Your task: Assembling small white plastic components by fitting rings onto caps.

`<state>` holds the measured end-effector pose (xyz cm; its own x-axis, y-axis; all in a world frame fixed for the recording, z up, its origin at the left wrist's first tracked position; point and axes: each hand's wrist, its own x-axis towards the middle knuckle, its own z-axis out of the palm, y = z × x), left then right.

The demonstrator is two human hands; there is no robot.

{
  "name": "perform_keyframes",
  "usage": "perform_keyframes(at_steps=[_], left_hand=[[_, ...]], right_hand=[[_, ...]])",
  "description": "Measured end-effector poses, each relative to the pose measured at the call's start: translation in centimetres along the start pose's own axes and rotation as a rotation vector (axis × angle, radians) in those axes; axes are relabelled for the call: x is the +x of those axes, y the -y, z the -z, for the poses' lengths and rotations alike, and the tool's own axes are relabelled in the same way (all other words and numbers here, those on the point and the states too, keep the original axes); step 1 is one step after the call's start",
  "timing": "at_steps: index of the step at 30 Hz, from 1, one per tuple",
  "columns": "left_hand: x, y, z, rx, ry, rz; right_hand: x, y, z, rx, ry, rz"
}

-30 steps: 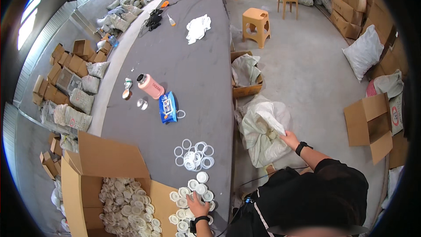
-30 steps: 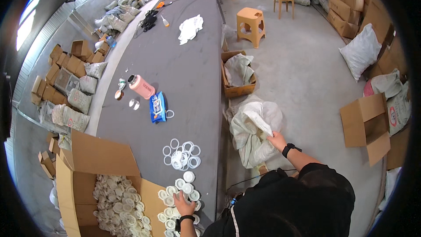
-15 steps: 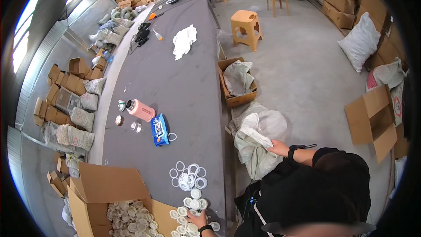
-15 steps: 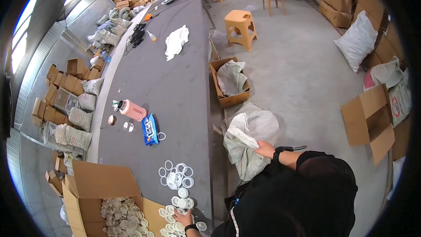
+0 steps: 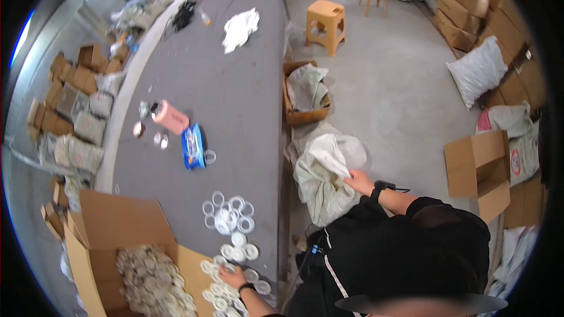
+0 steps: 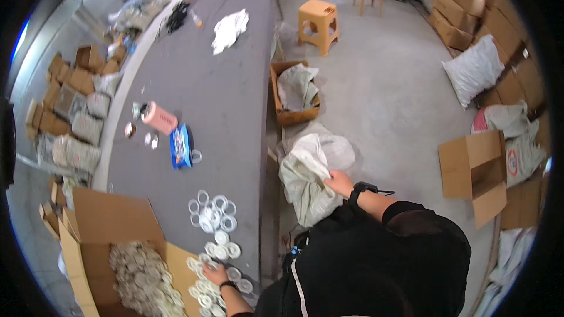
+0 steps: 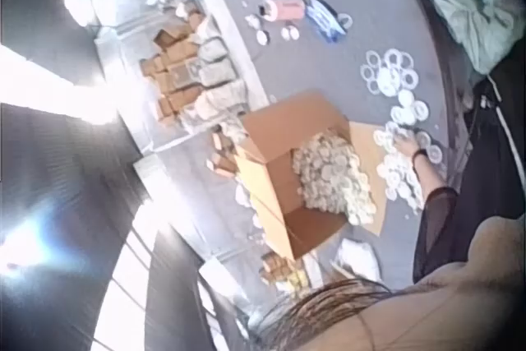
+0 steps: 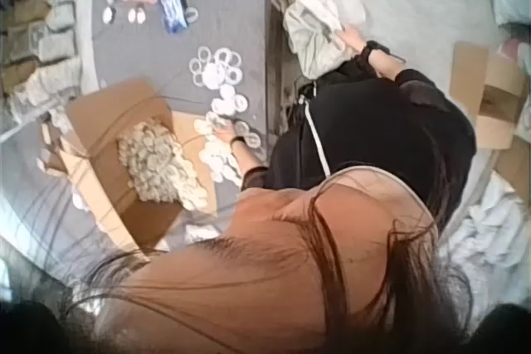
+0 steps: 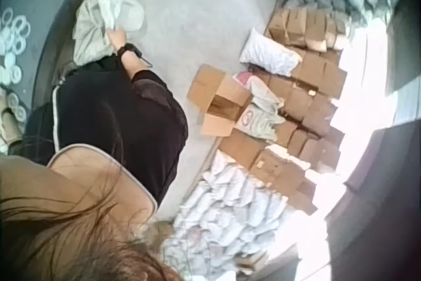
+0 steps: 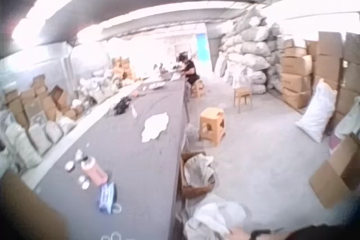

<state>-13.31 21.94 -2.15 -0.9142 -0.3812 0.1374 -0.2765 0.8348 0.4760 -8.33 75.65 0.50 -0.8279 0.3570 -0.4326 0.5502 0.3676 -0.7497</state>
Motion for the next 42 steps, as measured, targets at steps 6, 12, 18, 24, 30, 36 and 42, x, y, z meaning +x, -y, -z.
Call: perform_keyframes(at_steps=[6, 12, 18, 24, 30, 36, 42], left_hand=[[1.3, -1.0, 2.3, -0.444, -0.107, 0.160], [0.1, -14.6, 5.0, -1.056, 0.166, 0.420], [-4.9, -27.4, -5.9, -1.130, 1.141, 0.407], [-9.4, -32.8, -12.0, -0.843, 0.968, -0.048], [-3.5, -22.5, -6.4, -0.365, 0.267, -0.309], [-3.6, -12.8, -3.1, 0.247, -0.010, 0.104], [-4.6, -11.2, -3.4, 0.020, 0.014, 0.013]], right_hand=[[0.7, 1.0, 0.2, 0.222, -0.052, 0.085], [0.4, 0.6, 0.4, 0.605, -0.119, -0.053], [-0.8, -0.5, 1.4, 0.928, -0.189, -0.125], [-1.2, -0.5, 3.1, 1.033, -0.188, -0.086], [-1.7, -0.1, 4.3, 1.096, -0.221, -0.077], [-0.8, 1.3, 3.5, 1.049, -0.177, -0.128], [0.2, 0.7, 2.6, 0.894, -0.199, -0.150]])
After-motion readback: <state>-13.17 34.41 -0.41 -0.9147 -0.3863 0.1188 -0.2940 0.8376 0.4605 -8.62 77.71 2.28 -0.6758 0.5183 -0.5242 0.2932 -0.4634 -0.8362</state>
